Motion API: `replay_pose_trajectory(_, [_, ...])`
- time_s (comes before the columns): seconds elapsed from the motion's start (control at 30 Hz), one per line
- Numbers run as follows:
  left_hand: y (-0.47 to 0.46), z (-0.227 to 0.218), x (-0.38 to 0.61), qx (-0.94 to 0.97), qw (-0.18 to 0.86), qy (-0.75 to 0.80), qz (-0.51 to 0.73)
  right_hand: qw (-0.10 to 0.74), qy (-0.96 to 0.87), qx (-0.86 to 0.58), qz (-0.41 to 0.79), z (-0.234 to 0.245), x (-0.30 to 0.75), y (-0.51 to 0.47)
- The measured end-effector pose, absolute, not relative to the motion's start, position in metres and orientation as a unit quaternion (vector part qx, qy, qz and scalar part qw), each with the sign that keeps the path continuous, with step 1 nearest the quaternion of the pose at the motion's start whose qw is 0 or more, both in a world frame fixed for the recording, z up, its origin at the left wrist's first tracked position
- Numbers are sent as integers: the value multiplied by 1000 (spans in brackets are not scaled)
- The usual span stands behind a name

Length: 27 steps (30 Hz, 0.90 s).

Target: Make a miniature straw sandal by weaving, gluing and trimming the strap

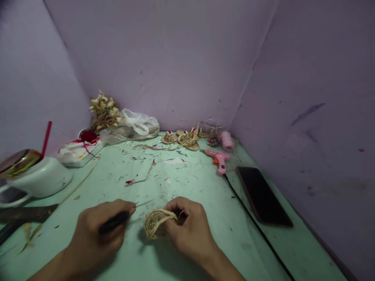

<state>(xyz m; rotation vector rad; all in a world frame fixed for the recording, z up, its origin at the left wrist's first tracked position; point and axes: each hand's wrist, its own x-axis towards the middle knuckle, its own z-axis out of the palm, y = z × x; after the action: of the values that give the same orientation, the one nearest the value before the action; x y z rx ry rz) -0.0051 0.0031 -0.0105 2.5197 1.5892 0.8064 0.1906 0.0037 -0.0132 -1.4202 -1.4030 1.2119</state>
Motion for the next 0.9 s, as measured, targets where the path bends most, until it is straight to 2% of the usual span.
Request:
replay_pose_trajectory(0.17, [17,2,-13,810,26,572,125,375,-519,-565,520,-16,193,10])
replay_pose_trajectory(0.3, [25,13,-17,859,24,511,-21,375,-505,-541,559,-18,195,12])
replay_pose_trajectory(0.37, [26,17,-22,882,49,466,-43,370,-497,-537,573,-20,196,13])
replay_pose_trajectory(0.43, [26,18,-26,890,76,449,-6,368,-483,-531,591,-21,196,13])
replay_pose_trajectory(0.53, [22,15,-21,832,158,509,158,377,-457,-508,625,-21,192,10])
replay_pose_trajectory(0.6, [18,10,-10,733,311,546,263,388,-443,-488,644,-22,186,4])
replay_pose_trajectory(0.7, [10,-1,9,568,605,487,275,395,-424,-462,671,-23,177,-4])
replay_pose_trajectory(0.77, [7,-8,16,487,662,489,294,378,-423,-442,695,-22,176,-7])
replay_pose_trajectory(0.9, [5,-9,18,466,658,509,300,353,-506,-425,662,-12,189,-3])
